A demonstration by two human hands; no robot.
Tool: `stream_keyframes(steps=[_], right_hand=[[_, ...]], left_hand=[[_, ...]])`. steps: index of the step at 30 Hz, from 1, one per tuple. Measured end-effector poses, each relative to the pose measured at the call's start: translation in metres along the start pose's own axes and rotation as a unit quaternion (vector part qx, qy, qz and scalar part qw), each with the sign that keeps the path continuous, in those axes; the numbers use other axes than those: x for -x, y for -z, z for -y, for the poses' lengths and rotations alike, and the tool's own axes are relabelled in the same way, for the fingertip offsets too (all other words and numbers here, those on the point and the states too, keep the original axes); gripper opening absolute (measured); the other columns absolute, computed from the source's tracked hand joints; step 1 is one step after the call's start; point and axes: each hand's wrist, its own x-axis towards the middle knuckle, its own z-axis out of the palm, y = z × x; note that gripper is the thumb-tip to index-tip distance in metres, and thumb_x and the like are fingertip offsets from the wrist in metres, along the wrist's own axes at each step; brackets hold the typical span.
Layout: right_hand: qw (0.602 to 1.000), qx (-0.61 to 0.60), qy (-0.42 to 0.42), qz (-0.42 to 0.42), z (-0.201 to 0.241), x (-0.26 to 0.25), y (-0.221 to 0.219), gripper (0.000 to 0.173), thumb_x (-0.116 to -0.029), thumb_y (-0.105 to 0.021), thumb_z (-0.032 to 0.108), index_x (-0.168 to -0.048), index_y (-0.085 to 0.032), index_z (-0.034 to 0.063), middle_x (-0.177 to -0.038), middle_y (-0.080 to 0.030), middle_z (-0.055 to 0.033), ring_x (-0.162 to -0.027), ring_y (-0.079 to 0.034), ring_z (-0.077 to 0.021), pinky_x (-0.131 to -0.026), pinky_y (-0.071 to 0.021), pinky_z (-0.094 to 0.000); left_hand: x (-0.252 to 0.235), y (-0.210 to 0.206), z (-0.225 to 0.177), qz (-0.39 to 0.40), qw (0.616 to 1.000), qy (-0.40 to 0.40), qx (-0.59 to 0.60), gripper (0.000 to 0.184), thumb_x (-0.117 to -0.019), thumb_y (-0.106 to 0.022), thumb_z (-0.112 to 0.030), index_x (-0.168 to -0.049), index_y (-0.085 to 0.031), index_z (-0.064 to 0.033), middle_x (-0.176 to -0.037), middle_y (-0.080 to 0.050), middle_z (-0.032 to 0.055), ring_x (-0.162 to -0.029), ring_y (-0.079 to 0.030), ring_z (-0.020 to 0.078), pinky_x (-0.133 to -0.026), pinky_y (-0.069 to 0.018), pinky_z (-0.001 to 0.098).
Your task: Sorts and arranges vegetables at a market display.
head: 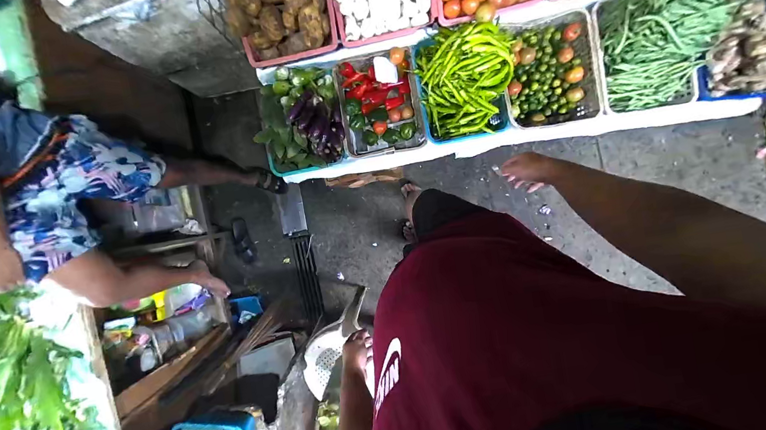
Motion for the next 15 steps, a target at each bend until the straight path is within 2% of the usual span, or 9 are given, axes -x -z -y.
stream_keyframes(steps=[3, 5, 6, 7, 9, 12, 15], right_hand=[[0.994, -0.056, -0.086, -0.028, -0.056, 0.014, 0.030, 0.049, -0.1103, -0.047, 0.038, -0.145, -0.052, 0.0038, -0.141, -0.058, -0.0241, -0.123, -0.060, -0.0417, -0.099, -0.0478, -0.0620], [0.982, -0.115, -0.135, -0.066, -0.094, 0.024, 0.041, 0.050, -0.1087, -0.051, 0.040, -0.147, -0.052, 0.0068, -0.142, -0.059, -0.0212, -0.124, -0.060, -0.0402, -0.099, -0.0480, -0.0606], [0.975, -0.145, -0.153, -0.076, -0.112, 0.031, 0.045, 0.052, -0.1078, -0.053, 0.041, -0.148, -0.052, 0.0073, -0.143, -0.058, -0.0211, -0.126, -0.059, -0.0406, -0.100, -0.0481, -0.0610], [0.967, -0.169, -0.171, -0.082, -0.124, 0.038, 0.047, 0.053, -0.1071, -0.054, 0.041, -0.148, -0.050, 0.0073, -0.145, -0.057, -0.0215, -0.128, -0.058, -0.0409, -0.102, -0.0477, -0.0613], [0.956, -0.187, -0.205, -0.090, -0.141, 0.048, 0.046, 0.053, -0.1063, -0.056, 0.040, -0.148, -0.051, 0.0071, -0.143, -0.058, -0.0228, -0.126, -0.058, -0.0416, -0.101, -0.0466, -0.0614], [0.949, -0.197, -0.228, -0.090, -0.134, 0.049, 0.041, 0.053, -0.1071, -0.055, 0.040, -0.147, -0.051, 0.0058, -0.141, -0.059, -0.0231, -0.126, -0.058, -0.0420, -0.101, -0.0458, -0.0618], [0.947, -0.240, -0.193, -0.093, -0.101, 0.033, 0.037, 0.052, -0.1078, -0.053, 0.041, -0.147, -0.051, 0.0071, -0.143, -0.058, -0.0199, -0.127, -0.058, -0.0389, -0.101, -0.0466, -0.0606]], left_hand=[[0.010, -0.007, -0.096, 0.024, 0.997, -0.025, -0.066, 0.037, -0.1101, -0.050, -0.025, -0.138, -0.058, -0.0016, -0.124, -0.067, 0.0205, -0.102, -0.067, 0.0295, -0.086, -0.0551, 0.0480], [0.007, -0.009, -0.156, 0.027, 0.993, -0.062, -0.100, 0.036, -0.1112, -0.046, -0.027, -0.132, -0.060, -0.0015, -0.112, -0.067, 0.0162, -0.087, -0.063, 0.0219, -0.077, -0.0534, 0.0408], [-0.004, -0.008, -0.181, 0.025, 0.990, -0.086, -0.107, 0.035, -0.1106, -0.047, -0.027, -0.131, -0.062, -0.0022, -0.108, -0.068, 0.0147, -0.084, -0.063, 0.0202, -0.074, -0.0535, 0.0392], [-0.016, -0.004, -0.207, 0.028, 0.989, -0.103, -0.107, 0.036, -0.1098, -0.048, -0.027, -0.132, -0.062, -0.0028, -0.115, -0.070, 0.0165, -0.092, -0.068, 0.0236, -0.081, -0.0567, 0.0428], [-0.026, 0.002, -0.257, 0.024, 0.984, -0.142, -0.101, 0.037, -0.1084, -0.049, -0.026, -0.135, -0.060, -0.0031, -0.122, -0.068, 0.0184, -0.104, -0.068, 0.0285, -0.088, -0.0563, 0.0478], [-0.032, 0.012, -0.315, 0.014, 0.977, -0.178, -0.114, 0.040, -0.1088, -0.050, -0.028, -0.140, -0.058, -0.0042, -0.129, -0.067, 0.0176, -0.111, -0.068, 0.0292, -0.093, -0.0567, 0.0482], [-0.042, 0.022, -0.345, 0.017, 0.968, -0.180, -0.175, 0.037, -0.1089, -0.050, -0.028, -0.137, -0.060, -0.0060, -0.128, -0.068, 0.0150, -0.109, -0.069, 0.0263, -0.092, -0.0567, 0.0458]])
